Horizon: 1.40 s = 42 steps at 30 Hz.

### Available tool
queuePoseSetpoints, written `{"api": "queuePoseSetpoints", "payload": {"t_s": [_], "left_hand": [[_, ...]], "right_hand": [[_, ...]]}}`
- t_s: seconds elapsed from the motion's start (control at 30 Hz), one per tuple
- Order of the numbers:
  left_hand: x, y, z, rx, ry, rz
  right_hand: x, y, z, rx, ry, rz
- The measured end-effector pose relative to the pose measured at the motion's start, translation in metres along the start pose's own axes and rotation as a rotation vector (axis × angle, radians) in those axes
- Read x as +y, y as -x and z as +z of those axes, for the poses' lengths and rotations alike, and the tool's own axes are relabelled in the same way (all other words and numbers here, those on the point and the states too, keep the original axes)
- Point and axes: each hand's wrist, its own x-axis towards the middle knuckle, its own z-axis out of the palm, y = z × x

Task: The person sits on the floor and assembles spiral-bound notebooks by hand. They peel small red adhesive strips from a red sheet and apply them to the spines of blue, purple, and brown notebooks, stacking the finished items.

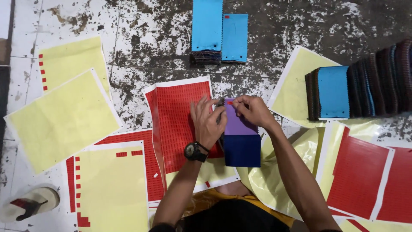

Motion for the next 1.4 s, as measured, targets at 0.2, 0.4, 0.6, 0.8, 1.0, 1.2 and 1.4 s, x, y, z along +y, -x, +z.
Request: {"api": "queuePoseSetpoints", "payload": {"t_s": [0.2,0.4,0.6,0.8,1.0,1.2,1.4], "left_hand": [[-0.008,-0.002,0.012,0.045,-0.086,0.091],[-0.014,0.000,0.022,0.072,-0.172,0.151],[-0.019,0.003,0.030,0.064,-0.318,0.182],[-0.011,0.001,0.025,0.075,-0.417,0.200],[-0.010,0.001,0.023,0.053,-0.152,0.106],[-0.016,-0.005,0.013,0.031,0.363,-0.103],[-0.014,-0.016,0.002,-0.067,0.522,-0.039]], "right_hand": [[0.012,-0.002,0.004,-0.022,-0.040,0.052],[0.009,-0.002,0.008,0.011,-0.006,0.024],[-0.022,0.002,0.014,0.030,0.257,0.120],[-0.015,-0.005,0.012,0.180,0.694,-0.003],[0.010,-0.005,0.010,0.332,0.903,-0.443],[0.053,-0.003,0.020,0.436,0.901,-0.662],[-0.056,0.022,-0.008,-0.012,0.283,-0.263]]}}
